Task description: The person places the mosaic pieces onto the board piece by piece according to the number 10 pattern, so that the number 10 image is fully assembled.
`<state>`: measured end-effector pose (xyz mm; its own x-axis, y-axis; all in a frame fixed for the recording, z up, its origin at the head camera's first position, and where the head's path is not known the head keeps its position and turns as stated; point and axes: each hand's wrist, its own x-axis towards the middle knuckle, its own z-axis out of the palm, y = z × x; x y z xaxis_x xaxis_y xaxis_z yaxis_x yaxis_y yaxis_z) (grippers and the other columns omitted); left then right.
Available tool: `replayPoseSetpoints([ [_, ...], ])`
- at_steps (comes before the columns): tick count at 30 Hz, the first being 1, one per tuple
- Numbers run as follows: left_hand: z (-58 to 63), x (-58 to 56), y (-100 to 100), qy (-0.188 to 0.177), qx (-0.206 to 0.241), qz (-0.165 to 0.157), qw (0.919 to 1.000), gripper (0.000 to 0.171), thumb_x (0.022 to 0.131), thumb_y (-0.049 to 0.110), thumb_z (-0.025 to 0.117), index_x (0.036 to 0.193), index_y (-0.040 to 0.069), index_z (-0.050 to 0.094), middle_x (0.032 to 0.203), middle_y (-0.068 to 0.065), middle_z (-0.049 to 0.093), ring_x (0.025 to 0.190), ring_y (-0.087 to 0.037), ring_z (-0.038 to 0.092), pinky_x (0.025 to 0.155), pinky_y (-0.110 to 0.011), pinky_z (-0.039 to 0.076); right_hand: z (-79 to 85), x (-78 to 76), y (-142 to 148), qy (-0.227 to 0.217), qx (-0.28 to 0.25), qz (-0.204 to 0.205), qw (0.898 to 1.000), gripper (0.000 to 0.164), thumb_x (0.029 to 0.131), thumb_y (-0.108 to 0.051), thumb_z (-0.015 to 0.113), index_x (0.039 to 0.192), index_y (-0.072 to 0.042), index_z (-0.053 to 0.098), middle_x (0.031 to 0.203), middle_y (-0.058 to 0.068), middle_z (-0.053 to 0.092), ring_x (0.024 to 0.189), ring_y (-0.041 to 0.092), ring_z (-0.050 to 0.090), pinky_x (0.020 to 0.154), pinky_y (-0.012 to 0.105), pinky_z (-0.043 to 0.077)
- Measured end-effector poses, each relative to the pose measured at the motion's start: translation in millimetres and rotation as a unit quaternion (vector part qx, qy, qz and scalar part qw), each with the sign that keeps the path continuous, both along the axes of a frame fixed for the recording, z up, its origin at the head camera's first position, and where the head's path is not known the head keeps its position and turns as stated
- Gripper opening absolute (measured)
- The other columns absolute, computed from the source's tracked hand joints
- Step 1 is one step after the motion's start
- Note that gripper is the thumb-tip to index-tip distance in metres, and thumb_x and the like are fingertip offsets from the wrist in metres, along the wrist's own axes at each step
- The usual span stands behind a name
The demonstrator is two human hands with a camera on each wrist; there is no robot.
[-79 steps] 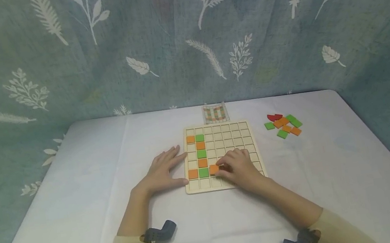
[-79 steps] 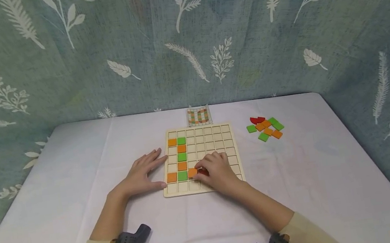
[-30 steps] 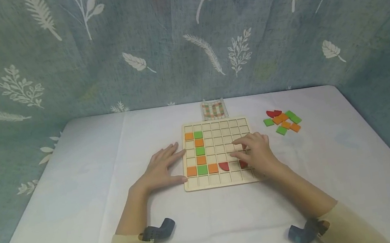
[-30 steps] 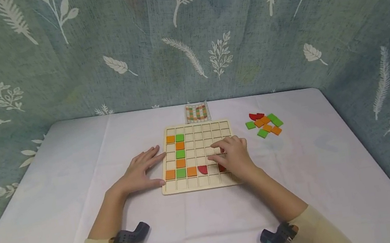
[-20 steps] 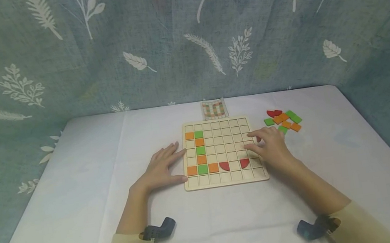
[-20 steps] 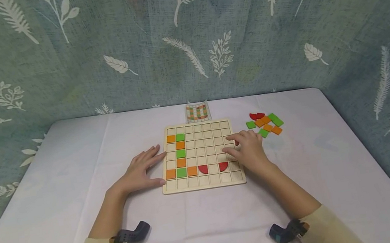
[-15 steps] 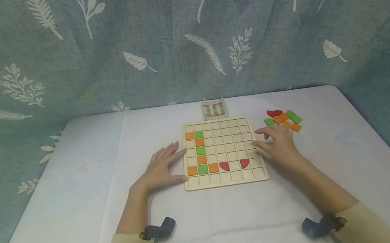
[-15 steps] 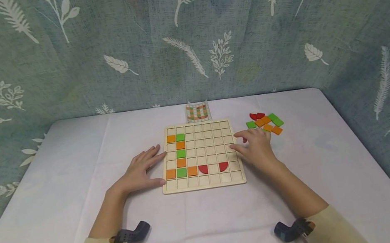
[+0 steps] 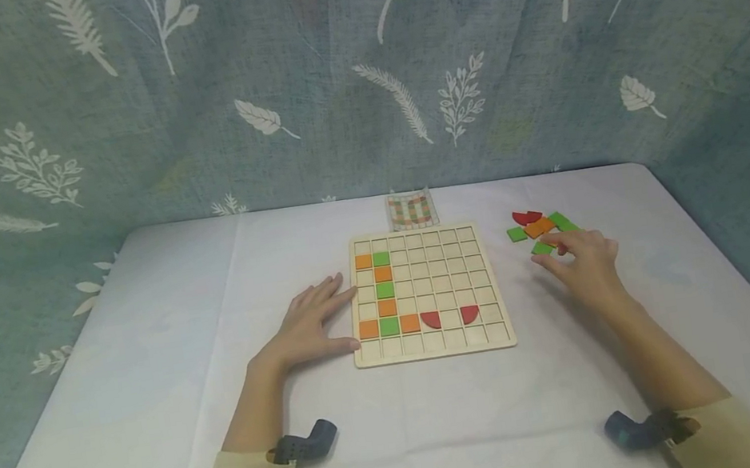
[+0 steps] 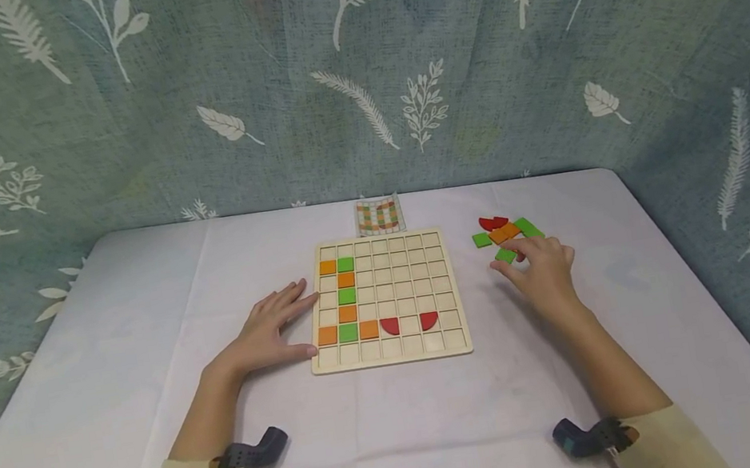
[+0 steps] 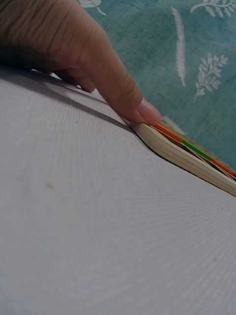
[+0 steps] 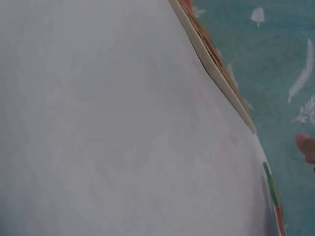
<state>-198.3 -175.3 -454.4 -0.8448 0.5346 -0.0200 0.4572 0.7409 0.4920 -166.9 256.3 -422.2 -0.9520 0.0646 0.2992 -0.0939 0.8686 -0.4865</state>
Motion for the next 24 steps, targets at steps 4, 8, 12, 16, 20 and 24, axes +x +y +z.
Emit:
replayPoseSetpoints([
  [4, 0.3, 0.8, -1, -0.001, 0.002, 0.000, 1.0000, 0.088, 0.073, 0.055, 0.071, 0.146, 0.022, 0.037, 0.158, -0.006, 0.017, 0.145, -0.030, 0.012, 0.117, -0.048, 0.007, 0.6, 1.6, 12, -0.008, -0.003, -0.018, 1.000, 0.039, 0.085, -0.024, 0.071, 0.118, -0.005, 0.064, 0.088, 0.014, 0.054, 0.093, 0.033, 0.042, 0.079, 0.053, 0.023],
  [8, 0.1, 0.3, -1, -0.003, 0.002, 0.000, 1.0000, 0.088, 0.073, 0.056, 0.071, 0.146, 0.023, 0.037, 0.158, -0.006, 0.016, 0.145, -0.030, 0.011, 0.117, -0.048, 0.007, -2.1, 0.0, 23, -0.015, -0.008, -0.043, 0.999, 0.040, 0.087, -0.024, 0.069, 0.120, -0.002, 0.062, 0.095, 0.018, 0.055, 0.095, 0.036, 0.042, 0.083, 0.057, 0.024],
  [12, -0.7, -0.8, -1, 0.000, 0.001, -0.001, 1.0000, 0.088, 0.072, 0.057, 0.071, 0.146, 0.023, 0.037, 0.158, -0.005, 0.017, 0.145, -0.030, 0.012, 0.117, -0.048, 0.007, -9.9, -2.8, 34, -0.022, -0.013, -0.064, 0.998, 0.042, 0.088, -0.026, 0.068, 0.121, -0.001, 0.061, 0.101, 0.020, 0.055, 0.097, 0.037, 0.042, 0.086, 0.057, 0.024],
  [16, -2.0, -1.6, -1, 0.006, -0.002, -0.002, 1.0000, 0.088, 0.072, 0.058, 0.070, 0.146, 0.024, 0.037, 0.158, -0.005, 0.017, 0.145, -0.029, 0.012, 0.117, -0.047, 0.007, -20.5, -6.4, 44, -0.036, -0.018, -0.082, 0.996, 0.043, 0.090, -0.028, 0.065, 0.122, 0.000, 0.060, 0.104, 0.021, 0.055, 0.100, 0.038, 0.041, 0.086, 0.056, 0.023],
  [20, -2.7, -1.6, 0, 0.009, -0.002, -0.001, 1.0000, 0.089, 0.071, 0.058, 0.071, 0.146, 0.024, 0.038, 0.158, -0.005, 0.018, 0.145, -0.029, 0.013, 0.117, -0.047, 0.007, -28.0, -11.1, 50, -0.053, -0.020, -0.095, 0.994, 0.045, 0.091, -0.031, 0.064, 0.122, 0.002, 0.058, 0.107, 0.023, 0.055, 0.103, 0.038, 0.041, 0.086, 0.056, 0.022],
  [24, -1.7, -0.9, 0, 0.005, -0.004, 0.002, 1.0000, 0.089, 0.071, 0.059, 0.071, 0.146, 0.023, 0.038, 0.158, -0.005, 0.018, 0.145, -0.029, 0.013, 0.117, -0.047, 0.007, -31.6, -15.3, 51, -0.076, -0.014, -0.109, 0.991, 0.048, 0.091, -0.033, 0.062, 0.122, 0.003, 0.058, 0.109, 0.025, 0.057, 0.104, 0.039, 0.042, 0.088, 0.057, 0.023],
])
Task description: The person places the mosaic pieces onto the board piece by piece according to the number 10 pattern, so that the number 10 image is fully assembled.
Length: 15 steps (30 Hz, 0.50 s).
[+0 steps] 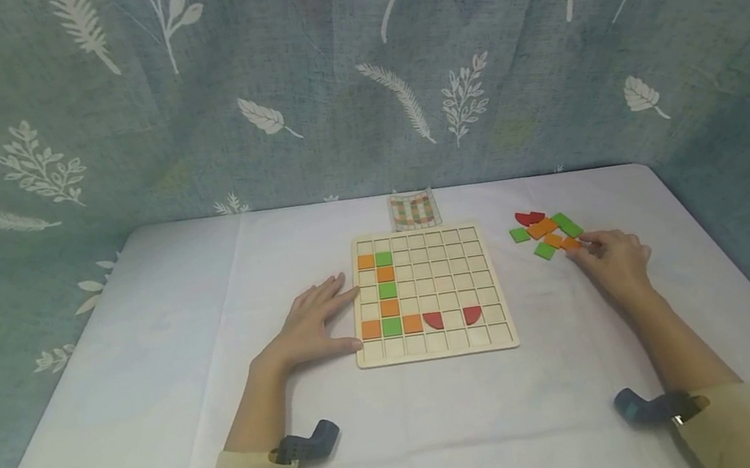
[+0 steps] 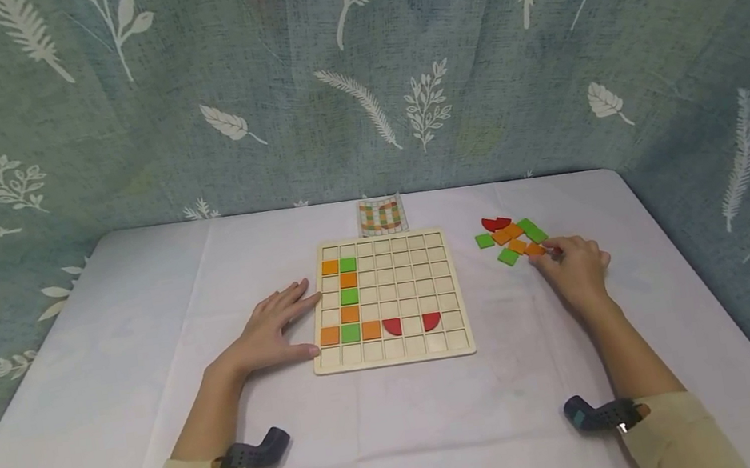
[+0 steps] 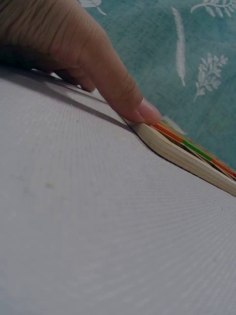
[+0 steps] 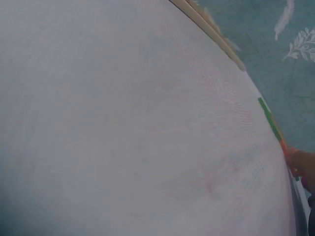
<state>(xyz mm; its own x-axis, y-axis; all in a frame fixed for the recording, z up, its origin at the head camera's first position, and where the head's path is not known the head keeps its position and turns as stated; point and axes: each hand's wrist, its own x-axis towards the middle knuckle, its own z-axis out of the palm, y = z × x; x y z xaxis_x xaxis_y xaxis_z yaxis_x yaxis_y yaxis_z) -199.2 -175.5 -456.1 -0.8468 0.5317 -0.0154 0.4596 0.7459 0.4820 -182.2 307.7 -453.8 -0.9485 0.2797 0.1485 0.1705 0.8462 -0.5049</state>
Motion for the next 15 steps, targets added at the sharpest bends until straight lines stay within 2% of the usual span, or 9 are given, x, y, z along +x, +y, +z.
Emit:
replayPoseSetpoints([
  [6, 2.4, 0.1, 0, -0.003, -0.002, 0.000, 1.0000, 0.088, 0.072, 0.058, 0.070, 0.146, 0.024, 0.037, 0.158, -0.006, 0.017, 0.145, -0.029, 0.012, 0.117, -0.048, 0.006, -2.3, -0.5, -1, -0.026, -0.004, -0.007, 1.000, 0.046, 0.092, -0.033, 0.060, 0.120, 0.003, 0.058, 0.110, 0.024, 0.056, 0.103, 0.039, 0.042, 0.088, 0.056, 0.023],
  [15, 1.2, 1.1, 0, -0.005, 0.002, -0.001, 1.0000, 0.088, 0.072, 0.057, 0.071, 0.146, 0.024, 0.037, 0.158, -0.006, 0.017, 0.145, -0.030, 0.012, 0.117, -0.048, 0.007, -2.7, 10.4, -5, -0.007, -0.005, 0.026, 1.000, 0.042, 0.091, -0.028, 0.062, 0.117, 0.005, 0.059, 0.107, 0.025, 0.058, 0.101, 0.039, 0.044, 0.089, 0.058, 0.022],
])
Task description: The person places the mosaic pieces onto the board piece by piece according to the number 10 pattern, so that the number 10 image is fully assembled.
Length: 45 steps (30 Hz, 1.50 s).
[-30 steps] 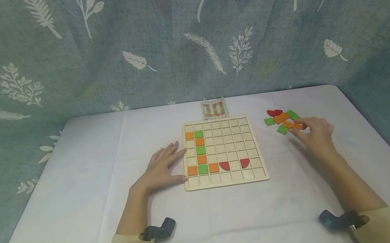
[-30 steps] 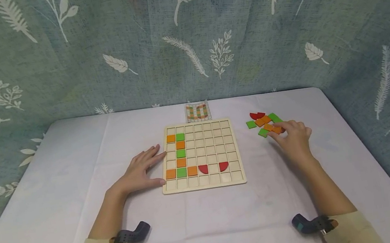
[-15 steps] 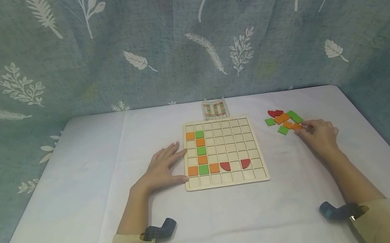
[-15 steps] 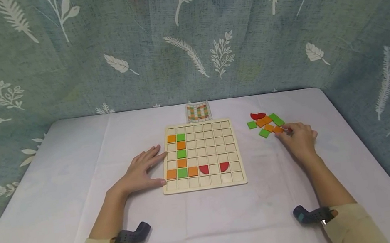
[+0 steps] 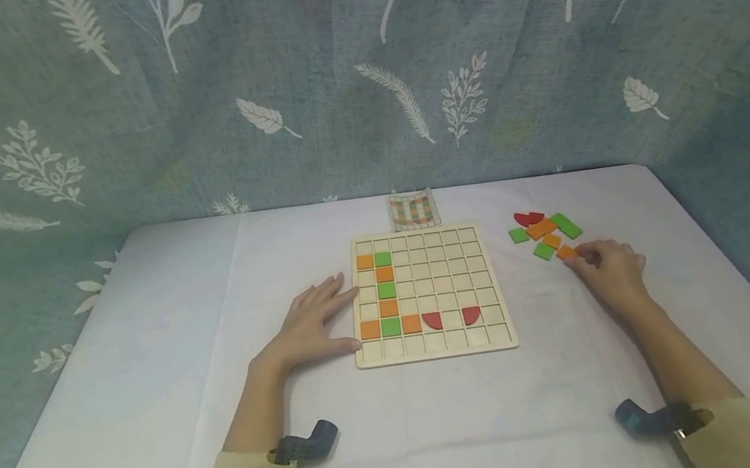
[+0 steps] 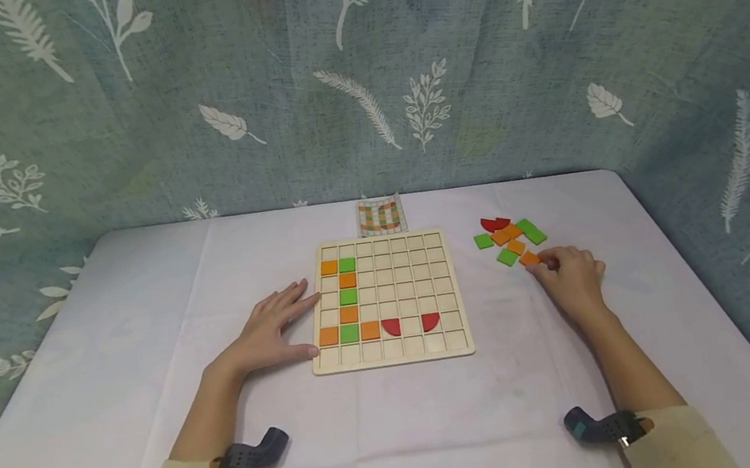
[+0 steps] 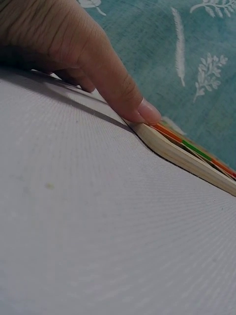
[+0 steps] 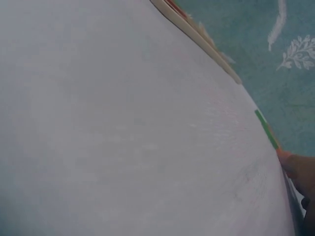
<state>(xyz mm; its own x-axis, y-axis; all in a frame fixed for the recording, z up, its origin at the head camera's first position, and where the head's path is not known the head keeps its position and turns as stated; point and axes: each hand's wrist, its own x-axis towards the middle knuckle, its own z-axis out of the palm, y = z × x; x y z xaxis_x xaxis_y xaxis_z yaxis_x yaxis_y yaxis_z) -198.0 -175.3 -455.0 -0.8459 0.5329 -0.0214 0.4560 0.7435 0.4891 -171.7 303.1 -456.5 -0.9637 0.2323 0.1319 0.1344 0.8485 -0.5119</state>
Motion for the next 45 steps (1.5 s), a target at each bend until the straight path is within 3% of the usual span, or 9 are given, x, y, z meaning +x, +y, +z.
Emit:
replayPoseSetpoints([
  [8, -1.7, -1.1, 0, 0.008, 0.000, -0.005, 1.0000, 0.087, 0.072, 0.055, 0.071, 0.146, 0.022, 0.038, 0.158, -0.007, 0.018, 0.145, -0.030, 0.014, 0.117, -0.047, 0.008, 9.1, 5.6, -9, 0.015, 0.021, 0.028, 0.999, 0.040, 0.089, -0.029, 0.066, 0.114, 0.002, 0.062, 0.102, 0.022, 0.057, 0.097, 0.037, 0.043, 0.086, 0.056, 0.023],
  [16, -1.1, -0.3, -1, 0.005, 0.001, -0.006, 1.0000, 0.088, 0.072, 0.056, 0.071, 0.146, 0.022, 0.038, 0.158, -0.007, 0.018, 0.145, -0.031, 0.013, 0.117, -0.047, 0.008, 26.7, 10.9, -21, 0.049, 0.027, 0.068, 0.996, 0.037, 0.086, -0.022, 0.069, 0.113, 0.003, 0.062, 0.091, 0.017, 0.055, 0.090, 0.033, 0.041, 0.079, 0.051, 0.023],
  [25, 0.8, 0.2, -1, 0.017, 0.007, -0.013, 0.9997, 0.088, 0.071, 0.054, 0.073, 0.145, 0.020, 0.039, 0.157, -0.010, 0.020, 0.144, -0.033, 0.016, 0.116, -0.049, 0.009, 33.4, 10.6, -36, 0.103, 0.026, 0.108, 0.988, 0.032, 0.082, -0.018, 0.074, 0.105, 0.003, 0.064, 0.081, 0.013, 0.054, 0.085, 0.030, 0.041, 0.077, 0.051, 0.022],
  [35, 0.0, 1.7, 2, 0.001, 0.001, 0.012, 0.9999, 0.091, 0.070, 0.063, 0.070, 0.146, 0.026, 0.037, 0.158, -0.003, 0.018, 0.146, -0.028, 0.011, 0.117, -0.048, 0.006, 41.2, 9.0, -51, 0.121, 0.015, 0.139, 0.983, 0.030, 0.080, -0.017, 0.076, 0.103, 0.000, 0.067, 0.082, 0.012, 0.055, 0.087, 0.030, 0.042, 0.076, 0.049, 0.022],
  [45, 1.4, 1.7, 1, 0.001, 0.001, 0.009, 1.0000, 0.090, 0.071, 0.060, 0.070, 0.146, 0.024, 0.037, 0.158, -0.004, 0.018, 0.146, -0.028, 0.012, 0.117, -0.048, 0.007, 44.1, 7.6, -68, 0.127, -0.005, 0.171, 0.977, 0.030, 0.079, -0.015, 0.076, 0.104, -0.001, 0.067, 0.081, 0.012, 0.056, 0.090, 0.028, 0.044, 0.079, 0.050, 0.022],
])
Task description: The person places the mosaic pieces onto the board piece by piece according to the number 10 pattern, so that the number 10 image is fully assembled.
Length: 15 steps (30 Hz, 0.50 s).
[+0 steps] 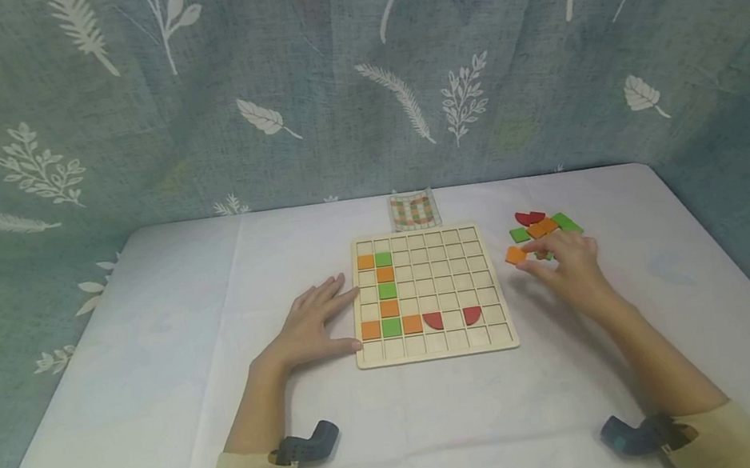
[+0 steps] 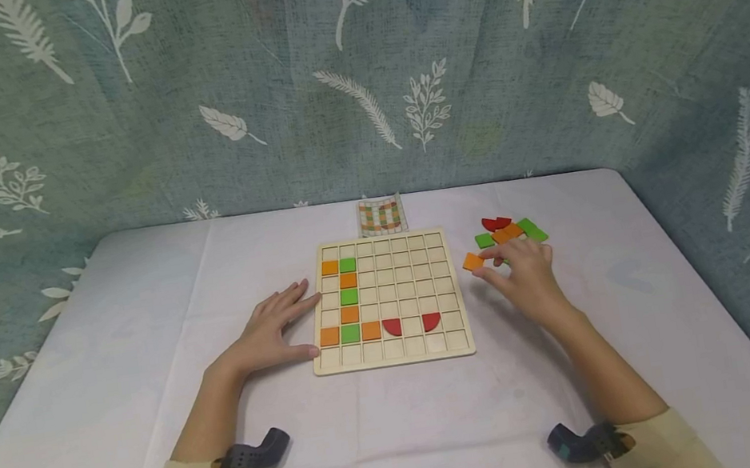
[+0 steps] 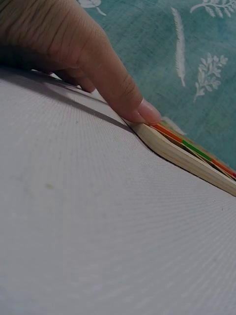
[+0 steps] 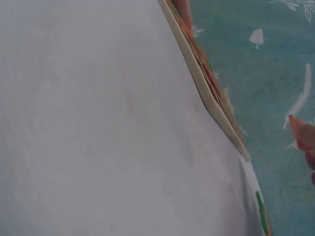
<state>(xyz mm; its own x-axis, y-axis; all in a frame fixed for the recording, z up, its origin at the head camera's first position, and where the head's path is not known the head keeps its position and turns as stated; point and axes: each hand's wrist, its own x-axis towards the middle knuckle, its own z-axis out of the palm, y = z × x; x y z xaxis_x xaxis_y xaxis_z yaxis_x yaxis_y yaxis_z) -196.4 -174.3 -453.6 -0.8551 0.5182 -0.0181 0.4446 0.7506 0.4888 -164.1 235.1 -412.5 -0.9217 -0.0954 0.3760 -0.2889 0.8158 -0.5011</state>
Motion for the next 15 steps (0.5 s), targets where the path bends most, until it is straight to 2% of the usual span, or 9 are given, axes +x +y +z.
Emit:
replayPoseSetpoints([
  [7, 0.8, -0.5, 0, -0.001, -0.001, 0.003, 1.0000, 0.090, 0.070, 0.061, 0.070, 0.146, 0.025, 0.037, 0.158, -0.003, 0.018, 0.146, -0.027, 0.012, 0.117, -0.048, 0.007, -1.1, -0.7, -13, 0.018, -0.001, 0.037, 0.999, 0.031, 0.076, -0.015, 0.079, 0.101, -0.002, 0.067, 0.088, 0.013, 0.064, 0.089, 0.027, 0.046, 0.079, 0.049, 0.023],
  [15, -0.4, -0.7, 0, -0.005, -0.001, 0.006, 1.0000, 0.090, 0.070, 0.062, 0.070, 0.146, 0.026, 0.037, 0.158, -0.002, 0.018, 0.146, -0.026, 0.011, 0.117, -0.048, 0.007, -2.0, 1.0, -32, 0.027, 0.001, 0.067, 0.997, 0.031, 0.075, -0.017, 0.080, 0.100, -0.004, 0.067, 0.083, 0.008, 0.060, 0.089, 0.026, 0.047, 0.081, 0.048, 0.024],
])
